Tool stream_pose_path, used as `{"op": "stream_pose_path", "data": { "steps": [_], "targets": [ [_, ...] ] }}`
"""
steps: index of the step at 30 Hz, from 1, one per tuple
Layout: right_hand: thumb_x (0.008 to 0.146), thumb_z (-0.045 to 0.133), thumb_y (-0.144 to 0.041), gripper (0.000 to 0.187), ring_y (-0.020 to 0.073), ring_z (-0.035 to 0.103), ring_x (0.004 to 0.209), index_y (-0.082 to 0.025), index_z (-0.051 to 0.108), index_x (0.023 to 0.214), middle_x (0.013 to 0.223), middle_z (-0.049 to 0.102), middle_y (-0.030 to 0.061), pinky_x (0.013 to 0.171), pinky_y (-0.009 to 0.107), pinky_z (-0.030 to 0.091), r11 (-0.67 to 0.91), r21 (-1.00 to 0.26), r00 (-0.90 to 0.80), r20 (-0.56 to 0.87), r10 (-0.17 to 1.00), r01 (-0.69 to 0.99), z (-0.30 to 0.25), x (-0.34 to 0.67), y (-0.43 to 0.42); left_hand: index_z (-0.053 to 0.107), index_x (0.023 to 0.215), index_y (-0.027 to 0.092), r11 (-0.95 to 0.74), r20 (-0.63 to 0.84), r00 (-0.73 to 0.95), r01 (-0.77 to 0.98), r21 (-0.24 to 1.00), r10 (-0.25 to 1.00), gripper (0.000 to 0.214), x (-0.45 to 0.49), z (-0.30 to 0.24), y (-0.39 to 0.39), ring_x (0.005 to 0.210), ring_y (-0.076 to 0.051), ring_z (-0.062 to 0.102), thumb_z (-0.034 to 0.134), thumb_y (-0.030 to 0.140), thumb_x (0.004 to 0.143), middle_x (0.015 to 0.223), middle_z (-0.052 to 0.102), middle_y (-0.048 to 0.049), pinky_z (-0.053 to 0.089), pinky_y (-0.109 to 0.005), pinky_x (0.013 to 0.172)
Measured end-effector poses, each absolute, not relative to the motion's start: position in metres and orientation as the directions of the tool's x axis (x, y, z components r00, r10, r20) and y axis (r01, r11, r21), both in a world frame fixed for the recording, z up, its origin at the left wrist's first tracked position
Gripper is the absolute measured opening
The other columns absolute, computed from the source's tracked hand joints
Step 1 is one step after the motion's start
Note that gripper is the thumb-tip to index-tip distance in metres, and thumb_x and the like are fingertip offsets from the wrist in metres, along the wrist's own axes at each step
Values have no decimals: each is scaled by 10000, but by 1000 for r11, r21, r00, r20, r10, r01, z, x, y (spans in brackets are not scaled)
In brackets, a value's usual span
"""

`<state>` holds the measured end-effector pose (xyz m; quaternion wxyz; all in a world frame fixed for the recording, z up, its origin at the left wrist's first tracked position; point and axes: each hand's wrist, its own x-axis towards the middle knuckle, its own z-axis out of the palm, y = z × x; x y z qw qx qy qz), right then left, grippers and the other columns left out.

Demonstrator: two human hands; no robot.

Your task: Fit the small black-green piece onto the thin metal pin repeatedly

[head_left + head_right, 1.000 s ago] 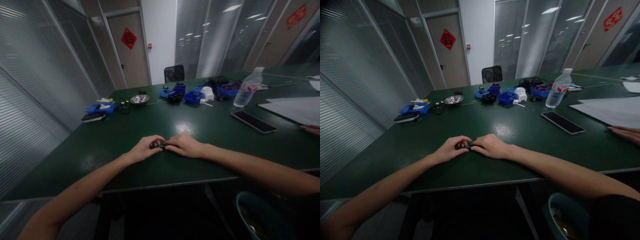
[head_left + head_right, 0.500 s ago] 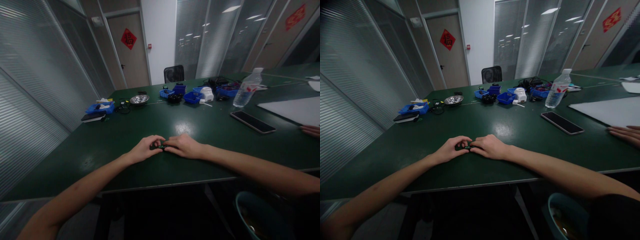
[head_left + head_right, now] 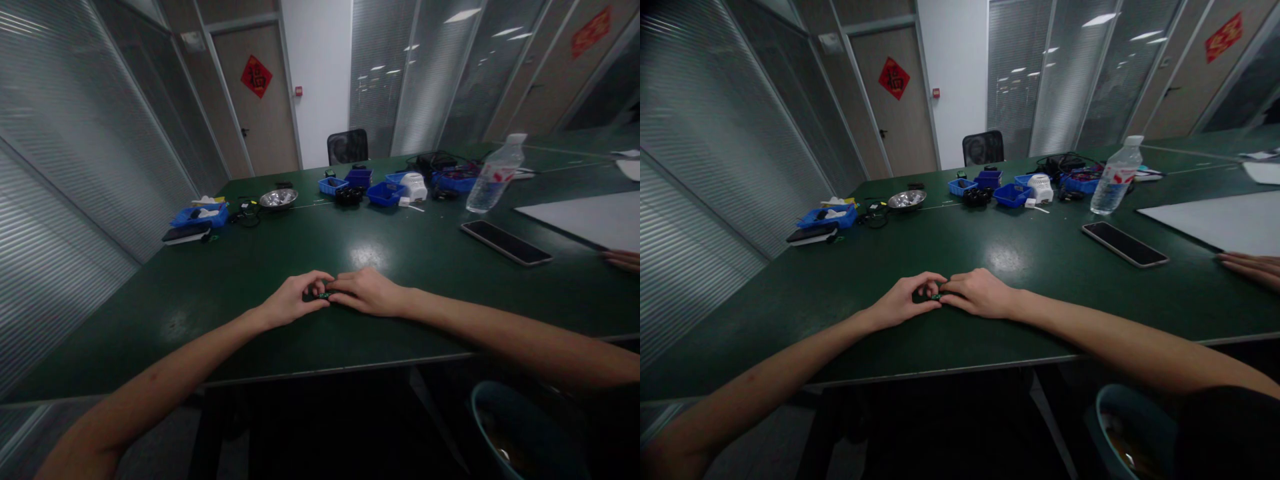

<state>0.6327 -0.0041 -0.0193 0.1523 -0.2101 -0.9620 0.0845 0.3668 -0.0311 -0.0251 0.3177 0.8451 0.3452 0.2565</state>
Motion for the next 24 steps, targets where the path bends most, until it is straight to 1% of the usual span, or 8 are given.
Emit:
{"op": "stream_pose_path", "data": {
  "steps": [5, 11, 14, 18, 22, 24],
  "targets": [
    [1164, 439, -466, 443, 186, 692, 833, -187, 744, 1320, 1078, 765, 94, 724, 303, 446, 890, -243, -860, 255, 442, 385, -18, 632, -5, 622, 1421, 210, -578, 226, 631, 432, 692, 742, 492, 366, -25, -31, 957, -190, 646, 781, 309, 966, 1068, 686, -49, 506, -315, 863],
    [1162, 444, -468, 431, 177, 685, 817, -200, 746, 1311, 1085, 766, 87, 715, 299, 437, 896, -238, -865, 258, 431, 375, -19, 633, -3, 621, 1424, 211, -581, 229, 625, 443, 683, 746, 516, 364, -23, -31, 981, -203, 662, 797, 308, 948, 1087, 693, -58, 520, -337, 887],
    [1162, 435, -481, 445, 180, 688, 812, -196, 753, 1290, 1072, 765, 89, 709, 302, 438, 894, -238, -864, 254, 434, 379, -20, 633, -2, 629, 1416, 212, -581, 236, 614, 452, 676, 753, 489, 363, -23, -31, 987, -202, 669, 783, 300, 960, 1093, 697, -58, 518, -334, 883],
    [1159, 431, -493, 466, 192, 690, 803, -185, 749, 1306, 1038, 760, 95, 702, 310, 452, 885, -245, -853, 258, 454, 397, -21, 634, -3, 632, 1402, 212, -573, 235, 597, 475, 668, 767, 466, 361, -23, -29, 970, -201, 674, 770, 323, 971, 1065, 703, -50, 516, -333, 873],
    [1159, 434, -490, 462, 205, 711, 871, -189, 745, 1320, 1084, 765, 106, 754, 322, 486, 870, -288, -835, 277, 476, 400, -22, 634, -3, 631, 1404, 214, -563, 225, 585, 494, 663, 779, 460, 360, -23, -26, 972, -204, 676, 756, 343, 981, 1066, 706, -54, 513, -337, 869],
    [1156, 436, -497, 468, 210, 710, 882, -185, 750, 1308, 1084, 766, 109, 765, 328, 492, 853, -302, -810, 292, 508, 426, -23, 633, -1, 628, 1411, 216, -557, 221, 582, 496, 666, 783, 474, 359, -23, -26, 982, -205, 677, 765, 334, 973, 1080, 707, -54, 512, -334, 866]
  ]
}}
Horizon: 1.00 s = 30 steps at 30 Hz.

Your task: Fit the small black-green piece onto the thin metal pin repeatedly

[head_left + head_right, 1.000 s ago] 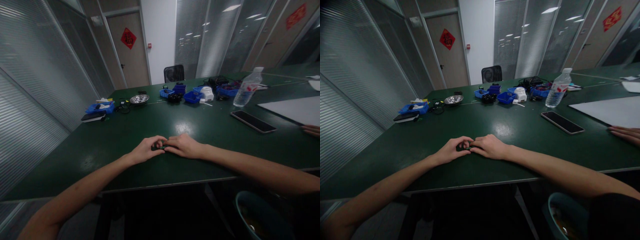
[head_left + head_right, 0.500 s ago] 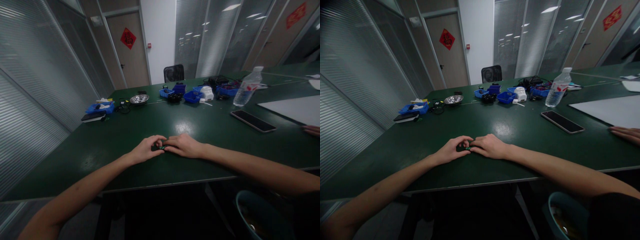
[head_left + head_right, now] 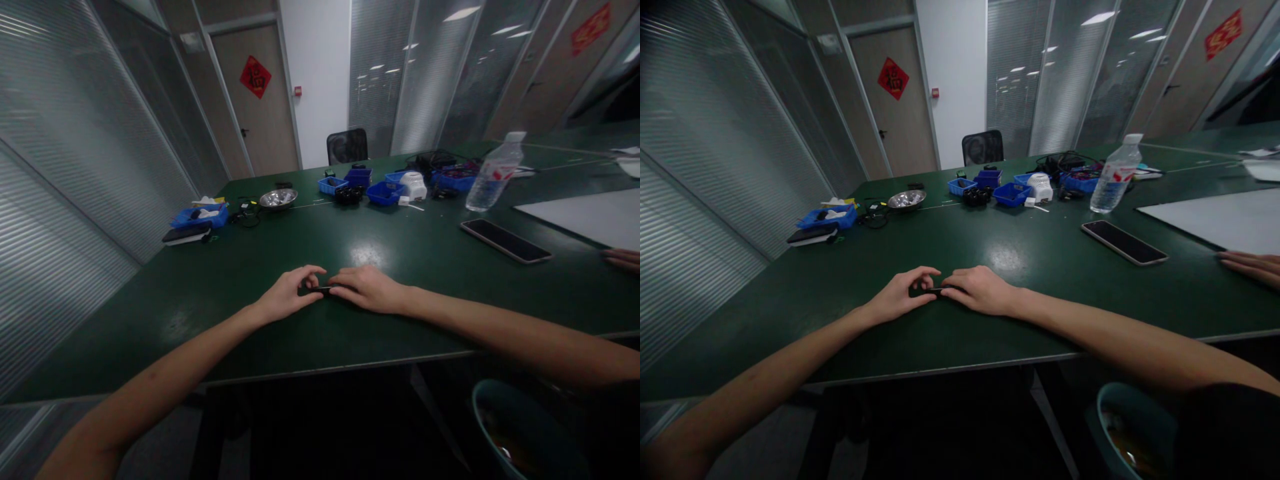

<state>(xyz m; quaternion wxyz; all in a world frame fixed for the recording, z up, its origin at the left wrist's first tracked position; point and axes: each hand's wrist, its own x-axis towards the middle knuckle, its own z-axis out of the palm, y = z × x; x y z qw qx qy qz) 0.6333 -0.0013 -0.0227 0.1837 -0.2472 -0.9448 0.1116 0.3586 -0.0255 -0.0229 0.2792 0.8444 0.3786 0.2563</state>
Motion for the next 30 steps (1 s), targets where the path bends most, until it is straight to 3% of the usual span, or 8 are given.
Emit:
{"op": "stream_pose_path", "data": {
  "steps": [17, 20, 24, 30],
  "targets": [
    [1120, 522, -446, 387, 225, 716, 901, -193, 807, 1186, 1072, 802, 97, 775, 332, 487, 698, -332, -637, 288, 715, 634, -25, 635, 9, 591, 1461, 222, -559, 216, 585, 505, 658, 782, 552, 352, -22, -23, 1027, -229, 682, 783, 370, 965, 1129, 704, -67, 527, -362, 899],
    [1101, 560, -446, 359, 229, 709, 909, -198, 786, 1230, 1102, 788, 97, 764, 331, 487, 670, -319, -601, 296, 742, 671, -25, 638, 12, 586, 1477, 222, -567, 219, 567, 559, 605, 794, 602, 350, -23, -22, 1131, -272, 665, 793, 426, 950, 1222, 692, -100, 526, -430, 1006],
    [1085, 588, -408, 352, 242, 705, 1002, -227, 708, 1362, 1228, 749, 92, 811, 344, 512, 651, -287, -575, 311, 757, 703, -28, 641, 16, 570, 1526, 219, -578, 207, 553, 670, 466, 807, 669, 348, -25, -21, 1394, -350, 550, 741, 542, 966, 1491, 603, -153, 433, -529, 1185],
    [1080, 587, -381, 341, 257, 704, 1042, -251, 686, 1379, 1280, 724, 88, 847, 371, 534, 646, -282, -574, 302, 761, 709, -30, 642, 18, 497, 1643, 215, -599, 124, 596, 730, 330, 794, 752, 347, -28, -21, 1595, -363, 358, 568, 660, 1041, 1717, 413, -150, 278, -560, 1314]
  ]
}}
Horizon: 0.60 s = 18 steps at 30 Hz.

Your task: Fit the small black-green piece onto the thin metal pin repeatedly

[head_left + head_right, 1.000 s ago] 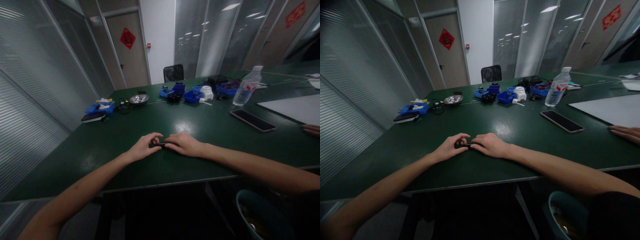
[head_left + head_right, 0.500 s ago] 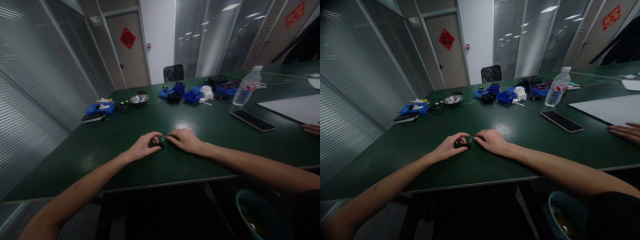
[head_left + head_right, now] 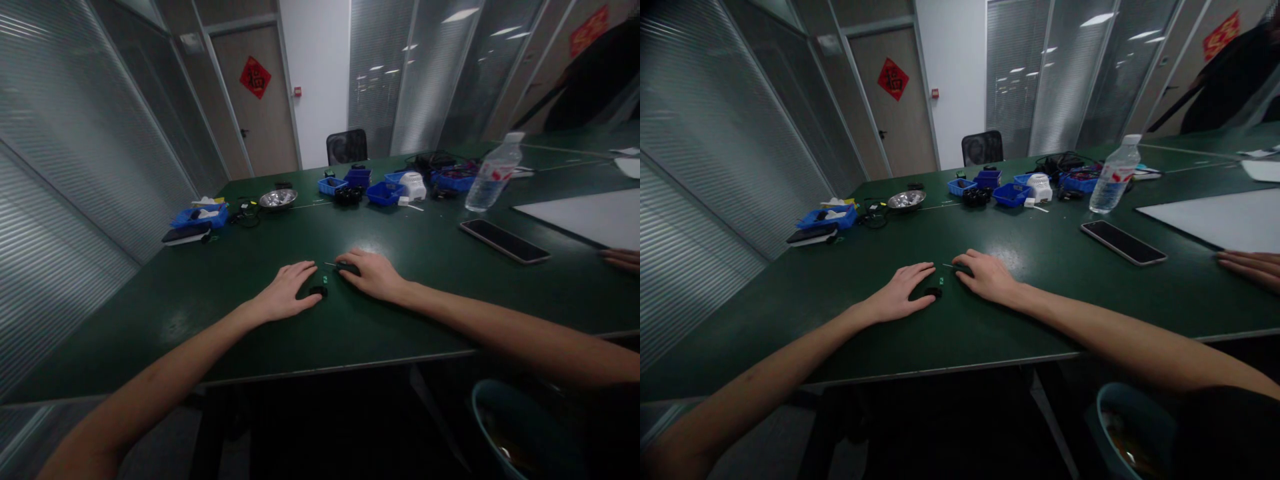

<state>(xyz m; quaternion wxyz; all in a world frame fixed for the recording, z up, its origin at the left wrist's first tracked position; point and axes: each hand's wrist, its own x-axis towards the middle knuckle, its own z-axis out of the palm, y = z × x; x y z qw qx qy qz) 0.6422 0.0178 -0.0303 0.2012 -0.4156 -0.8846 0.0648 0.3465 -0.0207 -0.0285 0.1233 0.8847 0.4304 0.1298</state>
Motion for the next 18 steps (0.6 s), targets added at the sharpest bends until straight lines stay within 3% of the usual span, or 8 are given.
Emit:
{"op": "stream_pose_path", "data": {
  "steps": [9, 18],
  "targets": [
    [1075, 594, -369, 325, 241, 697, 1007, -244, 701, 1355, 1255, 723, 85, 809, 347, 518, 644, -296, -576, 290, 764, 706, -26, 641, 16, 495, 1646, 207, -617, 120, 614, 723, 310, 780, 742, 345, -28, -22, 1606, -351, 346, 525, 666, 1064, 1732, 396, -142, 277, -563, 1318],
    [1069, 600, -368, 321, 242, 701, 1015, -245, 705, 1346, 1249, 732, 83, 826, 353, 522, 647, -305, -576, 296, 762, 699, -26, 642, 16, 549, 1605, 274, -686, 170, 671, 660, 304, 721, 568, 349, -22, -26, 1572, -325, 400, 557, 519, 1093, 1670, 484, -111, 320, -555, 1298]
  ]
}}
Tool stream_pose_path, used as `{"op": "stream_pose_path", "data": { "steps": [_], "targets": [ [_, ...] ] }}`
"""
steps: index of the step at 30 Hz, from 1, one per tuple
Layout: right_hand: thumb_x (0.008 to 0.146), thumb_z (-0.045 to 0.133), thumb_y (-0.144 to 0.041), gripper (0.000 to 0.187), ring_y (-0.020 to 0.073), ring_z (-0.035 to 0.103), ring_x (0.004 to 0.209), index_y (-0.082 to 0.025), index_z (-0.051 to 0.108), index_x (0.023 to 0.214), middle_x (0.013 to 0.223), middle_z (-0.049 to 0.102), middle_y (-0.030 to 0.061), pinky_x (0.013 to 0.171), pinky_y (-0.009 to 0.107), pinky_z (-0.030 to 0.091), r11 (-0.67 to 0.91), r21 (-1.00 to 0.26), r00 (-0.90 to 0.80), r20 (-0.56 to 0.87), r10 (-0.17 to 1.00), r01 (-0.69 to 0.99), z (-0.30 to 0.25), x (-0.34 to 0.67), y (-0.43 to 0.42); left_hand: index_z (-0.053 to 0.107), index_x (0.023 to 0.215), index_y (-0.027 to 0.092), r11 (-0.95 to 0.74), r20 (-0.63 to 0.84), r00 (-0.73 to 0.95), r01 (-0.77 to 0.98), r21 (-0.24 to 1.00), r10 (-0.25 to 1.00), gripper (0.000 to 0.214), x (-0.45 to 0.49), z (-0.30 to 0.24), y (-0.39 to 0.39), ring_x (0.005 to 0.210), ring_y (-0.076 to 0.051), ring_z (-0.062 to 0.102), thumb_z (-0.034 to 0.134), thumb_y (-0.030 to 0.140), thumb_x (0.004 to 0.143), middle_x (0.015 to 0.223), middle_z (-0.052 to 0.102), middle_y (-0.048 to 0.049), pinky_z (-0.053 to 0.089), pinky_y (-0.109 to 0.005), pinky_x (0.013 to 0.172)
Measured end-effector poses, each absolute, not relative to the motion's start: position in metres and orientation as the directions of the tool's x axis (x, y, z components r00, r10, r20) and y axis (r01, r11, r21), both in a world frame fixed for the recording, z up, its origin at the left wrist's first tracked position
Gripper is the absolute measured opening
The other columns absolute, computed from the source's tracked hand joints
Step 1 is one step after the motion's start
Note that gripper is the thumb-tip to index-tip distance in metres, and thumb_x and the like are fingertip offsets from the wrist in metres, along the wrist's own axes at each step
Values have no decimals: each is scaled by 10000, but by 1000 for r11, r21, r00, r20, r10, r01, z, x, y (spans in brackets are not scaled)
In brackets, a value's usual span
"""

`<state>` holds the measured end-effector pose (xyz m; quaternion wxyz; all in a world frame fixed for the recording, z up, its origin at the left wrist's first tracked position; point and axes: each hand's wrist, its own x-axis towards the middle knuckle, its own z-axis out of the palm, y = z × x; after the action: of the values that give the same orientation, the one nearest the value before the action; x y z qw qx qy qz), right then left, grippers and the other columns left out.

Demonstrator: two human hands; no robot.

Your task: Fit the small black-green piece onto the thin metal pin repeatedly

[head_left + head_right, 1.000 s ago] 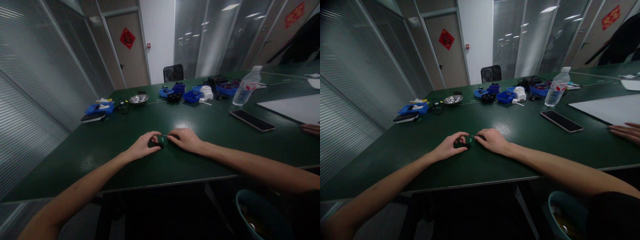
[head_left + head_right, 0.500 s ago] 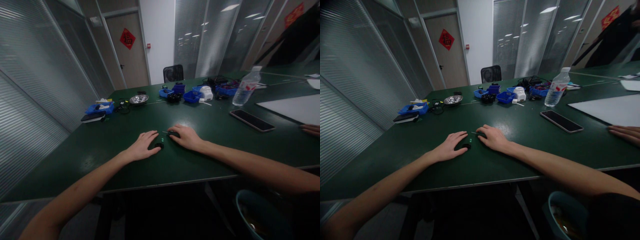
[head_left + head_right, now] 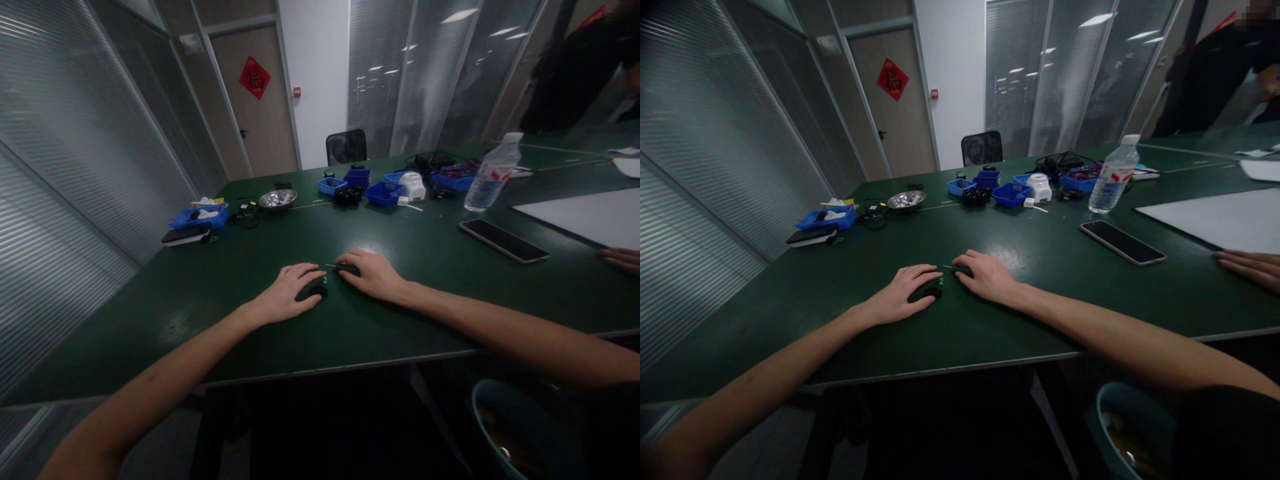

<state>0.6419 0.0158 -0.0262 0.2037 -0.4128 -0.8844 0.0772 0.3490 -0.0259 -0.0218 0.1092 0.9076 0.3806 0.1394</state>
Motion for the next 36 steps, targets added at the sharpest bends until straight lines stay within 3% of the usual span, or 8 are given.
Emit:
{"op": "stream_pose_path", "data": {
  "steps": [17, 23, 30, 36],
  "targets": [
    [1067, 606, -378, 321, 240, 703, 995, -247, 711, 1341, 1241, 735, 80, 813, 352, 516, 642, -298, -572, 294, 766, 707, -29, 642, 18, 651, 1363, 217, -673, 233, 637, 641, 370, 735, 432, 349, -25, -25, 1506, -333, 484, 664, 491, 1030, 1553, 585, -144, 353, -546, 1272],
    [1062, 609, -369, 311, 243, 705, 1023, -252, 713, 1331, 1255, 735, 79, 833, 358, 524, 643, -311, -575, 289, 765, 700, -28, 642, 18, 604, 1405, 210, -637, 226, 601, 666, 388, 766, 514, 350, -25, -25, 1487, -344, 497, 684, 524, 1006, 1538, 586, -150, 358, -546, 1263],
    [1059, 607, -374, 322, 247, 706, 1027, -254, 710, 1339, 1256, 735, 84, 842, 369, 534, 640, -314, -576, 280, 768, 701, -26, 642, 17, 641, 1221, 202, -622, 237, 576, 700, 351, 782, 413, 351, -24, -25, 1470, -360, 507, 710, 523, 971, 1515, 596, -159, 349, -574, 1250],
    [1064, 603, -377, 318, 245, 704, 1034, -254, 715, 1335, 1249, 735, 80, 842, 357, 527, 639, -312, -574, 282, 769, 703, -27, 642, 17, 649, 1279, 210, -635, 220, 599, 689, 350, 770, 417, 351, -24, -26, 1488, -352, 486, 674, 524, 1005, 1535, 581, -150, 327, -567, 1264]
  ]
}}
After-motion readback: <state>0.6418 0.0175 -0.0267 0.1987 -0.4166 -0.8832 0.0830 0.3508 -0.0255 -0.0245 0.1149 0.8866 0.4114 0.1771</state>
